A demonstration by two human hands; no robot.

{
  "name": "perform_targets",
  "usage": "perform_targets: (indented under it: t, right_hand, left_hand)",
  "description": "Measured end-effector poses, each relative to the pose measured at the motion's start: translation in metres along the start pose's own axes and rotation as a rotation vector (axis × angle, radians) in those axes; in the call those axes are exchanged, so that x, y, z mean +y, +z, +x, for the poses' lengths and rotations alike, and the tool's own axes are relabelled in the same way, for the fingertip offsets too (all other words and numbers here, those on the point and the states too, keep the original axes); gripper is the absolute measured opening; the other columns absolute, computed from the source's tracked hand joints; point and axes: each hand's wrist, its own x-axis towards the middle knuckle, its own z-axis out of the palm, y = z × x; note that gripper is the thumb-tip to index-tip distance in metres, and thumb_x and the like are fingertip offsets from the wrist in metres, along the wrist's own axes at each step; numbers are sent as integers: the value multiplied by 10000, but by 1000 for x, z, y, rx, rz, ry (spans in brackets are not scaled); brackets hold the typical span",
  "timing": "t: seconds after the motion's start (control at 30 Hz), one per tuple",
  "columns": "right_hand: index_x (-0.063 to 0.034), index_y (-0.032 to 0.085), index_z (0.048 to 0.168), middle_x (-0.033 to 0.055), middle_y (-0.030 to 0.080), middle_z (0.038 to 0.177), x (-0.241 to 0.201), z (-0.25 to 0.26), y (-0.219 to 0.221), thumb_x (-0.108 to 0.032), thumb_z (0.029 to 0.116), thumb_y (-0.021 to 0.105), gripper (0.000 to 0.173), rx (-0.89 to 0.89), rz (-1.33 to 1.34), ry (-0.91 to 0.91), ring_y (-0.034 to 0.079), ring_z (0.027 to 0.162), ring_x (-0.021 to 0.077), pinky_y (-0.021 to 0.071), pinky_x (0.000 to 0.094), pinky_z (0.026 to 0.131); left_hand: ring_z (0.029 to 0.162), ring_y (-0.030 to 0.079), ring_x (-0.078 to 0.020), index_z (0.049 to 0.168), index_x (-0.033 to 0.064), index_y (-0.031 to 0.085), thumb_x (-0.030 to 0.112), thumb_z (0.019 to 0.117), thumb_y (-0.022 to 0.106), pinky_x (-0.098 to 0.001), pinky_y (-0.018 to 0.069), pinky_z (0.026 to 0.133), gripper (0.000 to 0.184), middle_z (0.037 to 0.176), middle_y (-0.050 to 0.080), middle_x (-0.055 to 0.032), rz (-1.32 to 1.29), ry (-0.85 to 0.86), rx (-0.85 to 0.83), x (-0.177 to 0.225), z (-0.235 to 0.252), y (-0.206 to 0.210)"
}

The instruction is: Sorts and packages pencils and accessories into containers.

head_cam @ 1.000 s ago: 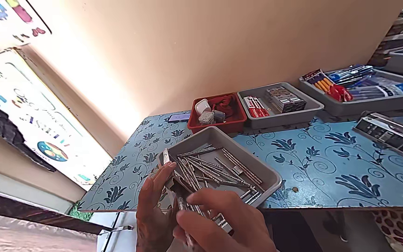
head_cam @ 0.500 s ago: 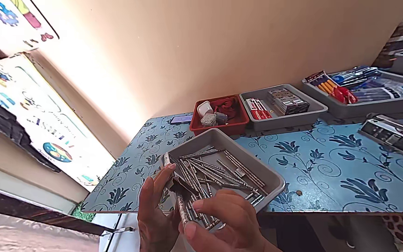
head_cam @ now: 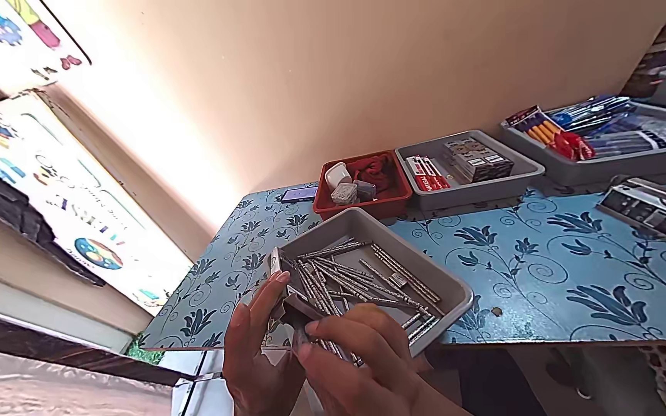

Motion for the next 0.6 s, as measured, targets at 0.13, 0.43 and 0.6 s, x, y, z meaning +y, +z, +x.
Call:
perform_targets:
  t: [0.13,0.43,0.6]
  right_hand:
    - [-169,670,1051,1,562,1118,-3,-4,3,-286,1016,614,134,19,-22,76,560,1050,73,453,176,944]
    - [-33,754,996,114,719,850,59,8,-37,-194,992,581,237,-658,-250,468,699,744,230,569,375,654]
    - [93,590,1259,312,601,1268,92,23,-37,-129,1025,588,323,-1725,-383,886,580,1214,477,449,622,974]
  left_hand:
    - [1287,564,20,1555,369,236,346,1052,552,-207,445,1089,594,1437,577,189,42,1,16,0,1,-3]
    - [1273,588,-91,1303,263,420,101,918,744,-267,519,1022,529,1387,565,73,53,75,61,-12,-5,-4]
    - [1288,553,-48,1303,192,485,138,950,717,-202,486,1031,426,1379,562,-5,179,39,6,-7,-6,-7]
